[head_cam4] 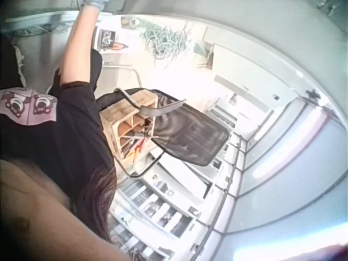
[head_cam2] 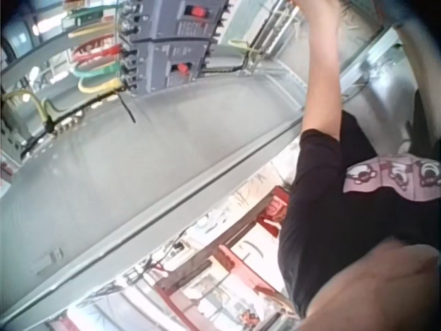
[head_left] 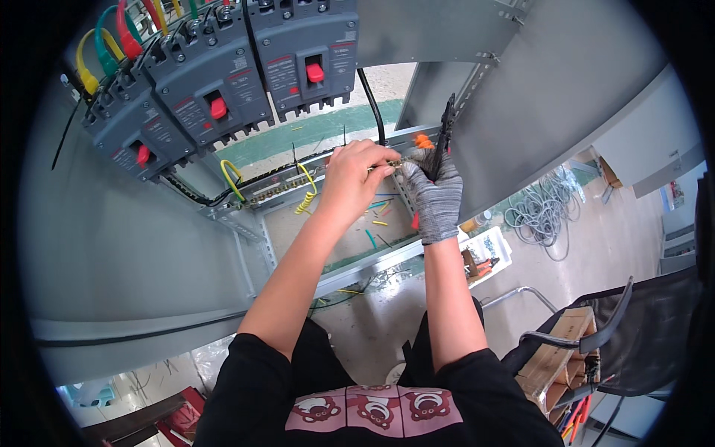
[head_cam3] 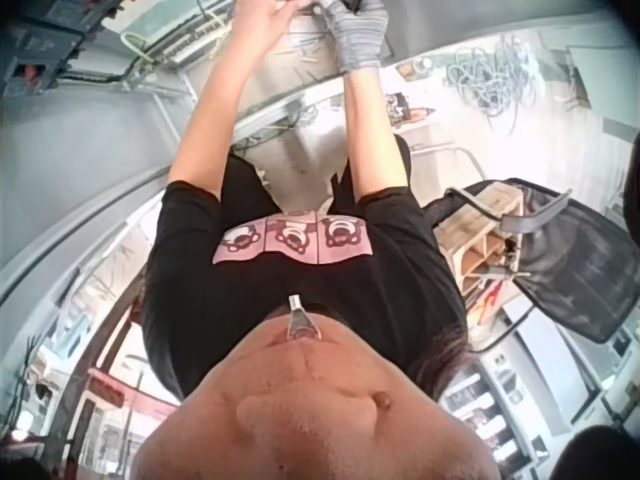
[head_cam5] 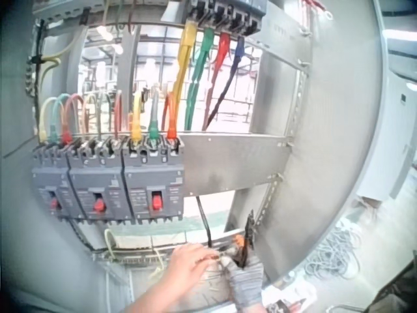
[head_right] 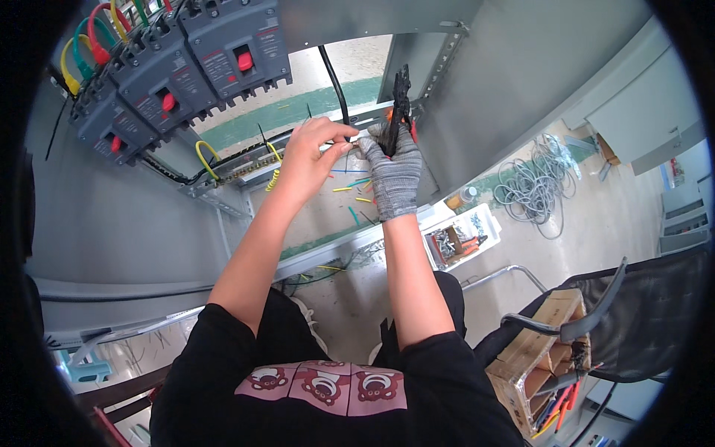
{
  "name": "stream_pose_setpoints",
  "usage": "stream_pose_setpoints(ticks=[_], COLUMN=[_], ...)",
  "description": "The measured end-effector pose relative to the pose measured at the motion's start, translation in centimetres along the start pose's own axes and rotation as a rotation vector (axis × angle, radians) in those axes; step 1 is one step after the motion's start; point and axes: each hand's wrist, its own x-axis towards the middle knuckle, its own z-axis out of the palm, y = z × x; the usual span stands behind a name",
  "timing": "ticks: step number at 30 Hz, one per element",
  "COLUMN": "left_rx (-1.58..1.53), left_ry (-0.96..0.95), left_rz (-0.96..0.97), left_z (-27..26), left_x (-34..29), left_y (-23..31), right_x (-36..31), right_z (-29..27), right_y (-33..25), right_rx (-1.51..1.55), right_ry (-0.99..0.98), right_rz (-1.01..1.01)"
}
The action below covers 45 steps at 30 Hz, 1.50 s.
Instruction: The person works inside an open electrical cabinet, stripping wire insulation with pliers and inserting wires into terminal blocks. They use a power drill to tighten terminal screws and organize wires within the cabinet.
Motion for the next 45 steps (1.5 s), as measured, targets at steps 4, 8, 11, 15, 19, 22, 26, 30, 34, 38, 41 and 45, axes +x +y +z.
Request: stream_pose_setpoints(ticks=[4, 8, 11, 15, 19, 22, 26, 30, 34, 38, 41, 45], left_rx=[-0.39, -0.489, -0.573, -0.686, -0.737, -0.782, -0.832, -0.816, -0.839, -0.869, -0.868, -0.856], left_ry=[-0.091, -0.165, -0.188, -0.192, -0.182, -0.16, -0.068, -0.054, -0.072, -0.039, -0.037, -0.014], left_rz=[-0.274, -0.258, -0.289, -0.325, -0.34, -0.368, -0.421, -0.358, -0.37, -0.362, -0.35, -0.345], left_z=[-0.8, -1.6, -2.0, -2.1, -2.1, -1.8, -2.7, -2.7, -2.8, -2.6, -2.5, -2.9], left_x=[0.1, 0.1, 0.0, 0.0, 0.1, 0.2, -0.2, -0.1, 0.0, -0.3, -0.5, -0.7], left_y=[0.4, -0.5, -0.7, -0.9, -1.0, -1.1, -1.8, -1.6, -1.6, -1.8, -2.1, -2.1], right_x=[0.8, 1.3, 1.6, 1.8, 1.7, 1.1, -5.6, -14.4, -18.5, -20.8, -23.5, -25.6], right_z=[0.9, 1.3, 1.5, 2.3, 2.2, 1.1, -2.7, -9.5, -12.8, -14.4, -14.0, -15.8], right_y=[-0.3, 0.0, 0.2, 0.6, 0.0, -0.7, -6.9, -9.5, -9.7, -4.8, -2.2, -1.0], right_rx=[0.045, 0.056, 0.056, 0.027, 0.019, -0.172, -0.855, -1.08, -0.253, -0.106, -0.056, 0.07], right_ry=[-0.062, -0.126, -0.146, -0.113, -0.132, -0.106, -0.195, -0.356, -0.61, -0.751, -0.903, -0.906], right_rz=[-0.021, -0.043, -0.023, -0.048, -0.007, -0.034, -0.126, 0.145, 0.939, 1.11, 0.893, 0.934])
